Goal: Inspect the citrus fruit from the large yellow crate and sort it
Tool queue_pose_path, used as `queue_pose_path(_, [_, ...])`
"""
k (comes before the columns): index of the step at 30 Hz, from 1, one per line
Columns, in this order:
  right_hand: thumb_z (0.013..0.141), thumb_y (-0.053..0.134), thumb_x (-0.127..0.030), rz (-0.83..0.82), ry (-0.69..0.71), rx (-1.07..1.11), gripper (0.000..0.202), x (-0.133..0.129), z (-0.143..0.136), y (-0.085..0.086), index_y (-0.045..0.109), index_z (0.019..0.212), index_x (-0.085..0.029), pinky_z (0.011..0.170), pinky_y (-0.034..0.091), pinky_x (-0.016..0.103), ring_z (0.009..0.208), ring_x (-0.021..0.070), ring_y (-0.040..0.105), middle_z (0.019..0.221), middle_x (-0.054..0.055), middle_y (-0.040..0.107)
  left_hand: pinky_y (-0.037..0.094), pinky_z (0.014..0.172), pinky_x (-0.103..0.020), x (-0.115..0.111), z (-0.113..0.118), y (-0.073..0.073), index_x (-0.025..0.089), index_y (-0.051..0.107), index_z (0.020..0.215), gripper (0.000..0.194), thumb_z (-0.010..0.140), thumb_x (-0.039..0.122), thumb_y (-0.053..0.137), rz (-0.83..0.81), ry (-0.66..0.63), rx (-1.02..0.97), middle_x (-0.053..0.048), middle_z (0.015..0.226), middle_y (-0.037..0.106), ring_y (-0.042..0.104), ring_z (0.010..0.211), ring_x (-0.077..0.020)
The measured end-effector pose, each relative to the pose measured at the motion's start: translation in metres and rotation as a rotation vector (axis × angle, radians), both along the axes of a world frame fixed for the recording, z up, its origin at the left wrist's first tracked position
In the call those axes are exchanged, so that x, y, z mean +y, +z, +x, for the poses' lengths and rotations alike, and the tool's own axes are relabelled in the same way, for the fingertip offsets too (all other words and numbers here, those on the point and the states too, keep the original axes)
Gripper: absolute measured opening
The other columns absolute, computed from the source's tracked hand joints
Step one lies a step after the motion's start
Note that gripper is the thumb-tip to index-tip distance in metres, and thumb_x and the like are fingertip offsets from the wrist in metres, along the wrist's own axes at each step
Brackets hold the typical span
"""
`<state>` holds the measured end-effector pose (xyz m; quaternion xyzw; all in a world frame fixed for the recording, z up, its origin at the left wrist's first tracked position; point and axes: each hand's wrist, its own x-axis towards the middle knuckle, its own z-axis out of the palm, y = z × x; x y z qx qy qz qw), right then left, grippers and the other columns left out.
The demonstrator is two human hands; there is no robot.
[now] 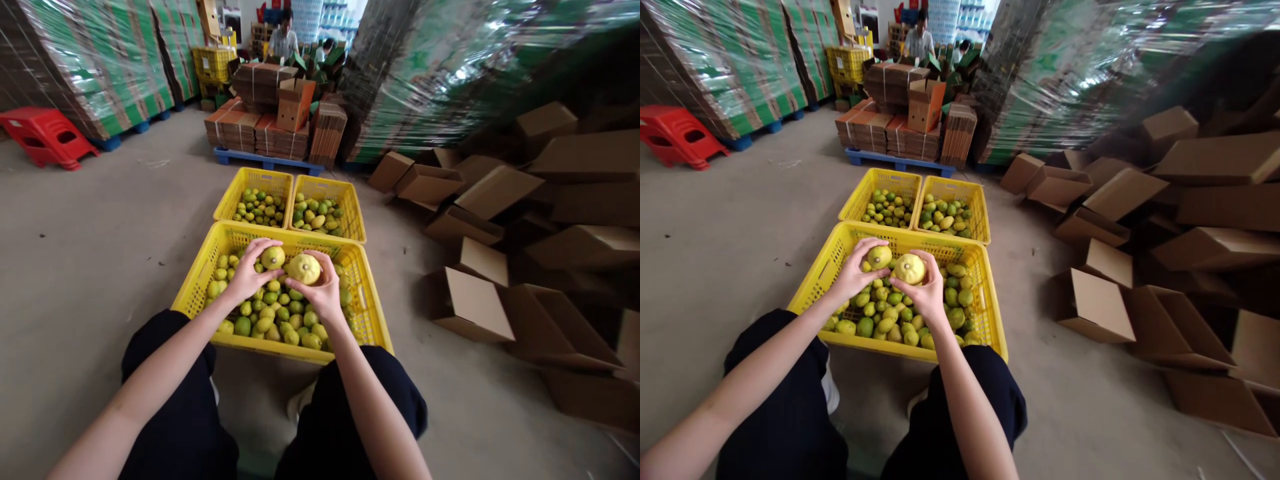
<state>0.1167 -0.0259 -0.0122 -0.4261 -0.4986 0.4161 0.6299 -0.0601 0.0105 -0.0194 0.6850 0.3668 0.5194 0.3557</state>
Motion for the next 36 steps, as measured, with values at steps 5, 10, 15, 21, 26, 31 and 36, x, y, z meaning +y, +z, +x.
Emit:
queue_pose_path(5, [0.053,0.09,-0.02,0.005,0.033,0.006,0.057,0.001,-0.002,-0.002,0.068,0.105,-0.026,0.093,0.049,0.034,0.101,0.0218,0.06,0.107,0.001,0.066,0.038,0.109,-0.041,-0.001,0.002,0.0,0.026,0.067,0.115,0.046,0.073,0.035,0.081,-0.055,-0.037,-0.032,-0.008,0.122,0.055,0.052,0.122,-0.0261])
queue_pose_path(10, [0.049,0.091,-0.016,-0.028,0.028,0.071,0.059,0.001,-0.001,-0.001,0.069,0.102,-0.024,0.092,0.05,0.033,0.1,0.0214,0.061,0.106,0.001,0.067,0.039,0.108,-0.041,-0.002,0.003,0.001,0.026,0.069,0.112,0.045,0.071,0.035,0.082,-0.072,-0.044,-0.042,-0.008,0.121,0.056,0.052,0.122,-0.0268])
queue_pose_path(15, [0.049,0.091,-0.017,-0.043,0.045,0.078,0.058,0.001,-0.002,-0.001,0.069,0.103,-0.025,0.091,0.051,0.033,0.101,0.0216,0.061,0.109,0.002,0.067,0.043,0.104,-0.039,-0.005,0.004,0.003,0.026,0.069,0.111,0.042,0.071,0.034,0.081,-0.079,-0.042,-0.039,-0.009,0.122,0.056,0.052,0.122,-0.0267])
queue_pose_path(21, [0.051,0.091,-0.018,-0.055,0.044,0.081,0.057,0.001,-0.003,-0.003,0.069,0.103,-0.026,0.091,0.051,0.033,0.101,0.0212,0.061,0.109,0.001,0.067,0.048,0.094,-0.035,-0.007,0.003,0.008,0.024,0.068,0.109,0.041,0.072,0.034,0.081,-0.052,-0.037,-0.023,-0.009,0.119,0.057,0.054,0.118,-0.0264])
queue_pose_path(26, [0.053,0.089,-0.019,-0.07,0.049,0.085,0.056,0.001,-0.003,-0.005,0.067,0.104,-0.026,0.089,0.051,0.032,0.099,0.0204,0.062,0.11,0.001,0.068,0.049,0.092,-0.035,-0.007,0.003,0.006,0.024,0.067,0.113,0.045,0.071,0.033,0.081,-0.092,-0.032,-0.031,-0.009,0.119,0.056,0.056,0.115,-0.026])
queue_pose_path(31, [0.055,0.089,-0.024,-0.122,0.03,0.067,0.053,0.001,-0.002,-0.003,0.067,0.103,-0.025,0.085,0.052,0.031,0.092,0.0196,0.062,0.102,0.0,0.069,0.05,0.09,-0.032,-0.009,0.002,0.007,0.022,0.065,0.113,0.044,0.073,0.034,0.079,-0.156,-0.075,-0.078,-0.008,0.115,0.058,0.059,0.106,-0.0223])
queue_pose_path(36, [0.054,0.089,-0.032,-0.172,0.02,0.048,0.057,0.002,-0.001,-0.005,0.064,0.104,-0.022,0.082,0.053,0.033,0.09,0.0209,0.063,0.096,0.0,0.069,0.052,0.081,-0.028,-0.011,0.005,0.014,0.017,0.065,0.106,0.046,0.069,0.042,0.08,-0.259,-0.072,-0.135,-0.008,0.108,0.062,0.061,0.096,-0.0206])
